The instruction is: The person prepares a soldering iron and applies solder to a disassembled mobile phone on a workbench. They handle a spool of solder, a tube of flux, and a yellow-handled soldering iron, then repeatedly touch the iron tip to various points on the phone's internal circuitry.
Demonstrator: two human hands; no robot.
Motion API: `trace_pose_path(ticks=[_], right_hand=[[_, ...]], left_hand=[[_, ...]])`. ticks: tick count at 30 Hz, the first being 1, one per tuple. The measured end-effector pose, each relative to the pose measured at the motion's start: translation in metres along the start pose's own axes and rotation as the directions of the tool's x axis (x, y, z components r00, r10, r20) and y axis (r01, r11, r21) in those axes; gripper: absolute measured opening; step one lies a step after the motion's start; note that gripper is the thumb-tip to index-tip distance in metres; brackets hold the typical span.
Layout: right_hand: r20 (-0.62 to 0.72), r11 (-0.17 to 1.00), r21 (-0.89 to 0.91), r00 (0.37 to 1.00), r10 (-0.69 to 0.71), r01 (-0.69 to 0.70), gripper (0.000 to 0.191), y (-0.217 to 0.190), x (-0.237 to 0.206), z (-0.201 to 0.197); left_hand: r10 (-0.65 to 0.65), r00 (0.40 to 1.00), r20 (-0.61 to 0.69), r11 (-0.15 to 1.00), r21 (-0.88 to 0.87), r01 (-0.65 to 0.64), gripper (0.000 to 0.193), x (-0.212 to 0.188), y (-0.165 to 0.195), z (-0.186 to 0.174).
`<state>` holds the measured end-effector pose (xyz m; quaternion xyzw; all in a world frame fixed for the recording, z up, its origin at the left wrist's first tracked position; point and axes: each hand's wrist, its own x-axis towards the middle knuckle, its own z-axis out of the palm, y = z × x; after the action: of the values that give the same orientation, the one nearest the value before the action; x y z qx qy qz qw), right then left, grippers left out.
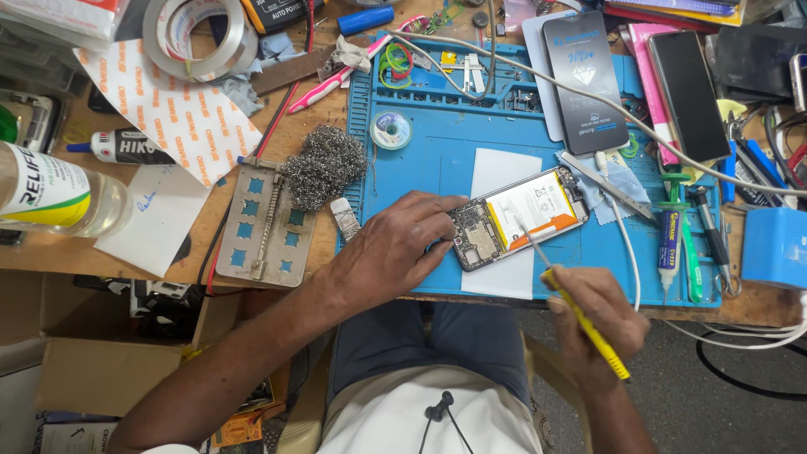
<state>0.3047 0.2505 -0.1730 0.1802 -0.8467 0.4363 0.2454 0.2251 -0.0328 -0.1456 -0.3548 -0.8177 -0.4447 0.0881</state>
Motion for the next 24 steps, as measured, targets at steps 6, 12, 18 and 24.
trace_pose_path(ticks=[6, 12, 18, 24], right_hand=[[-0.033, 0.997, -0.076, 0.999, 0.032, -0.035, 0.02, -0.007, -0.007, 0.008], [0.0, 0.993, -0.117, 1.0, 0.004, -0.004, 0.019, -0.015, -0.003, 0.009], [-0.011, 0.989, -0.139, 0.998, -0.059, 0.057, 0.019, -0.016, 0.003, 0.016], [-0.012, 0.987, -0.148, 0.998, -0.067, 0.065, 0.019, -0.015, 0.002, 0.017]], left_hand=[[-0.039, 0.997, 0.072, 0.997, -0.062, 0.044, 0.01, -0.001, -0.001, 0.002], [0.026, 0.994, 0.105, 1.0, -0.004, -0.026, 0.011, -0.001, 0.001, 0.001], [0.035, 0.99, 0.137, 0.999, 0.028, -0.039, 0.014, -0.001, 0.002, 0.002], [0.037, 0.99, 0.135, 0.999, 0.016, -0.039, 0.015, -0.002, 0.001, 0.003]])
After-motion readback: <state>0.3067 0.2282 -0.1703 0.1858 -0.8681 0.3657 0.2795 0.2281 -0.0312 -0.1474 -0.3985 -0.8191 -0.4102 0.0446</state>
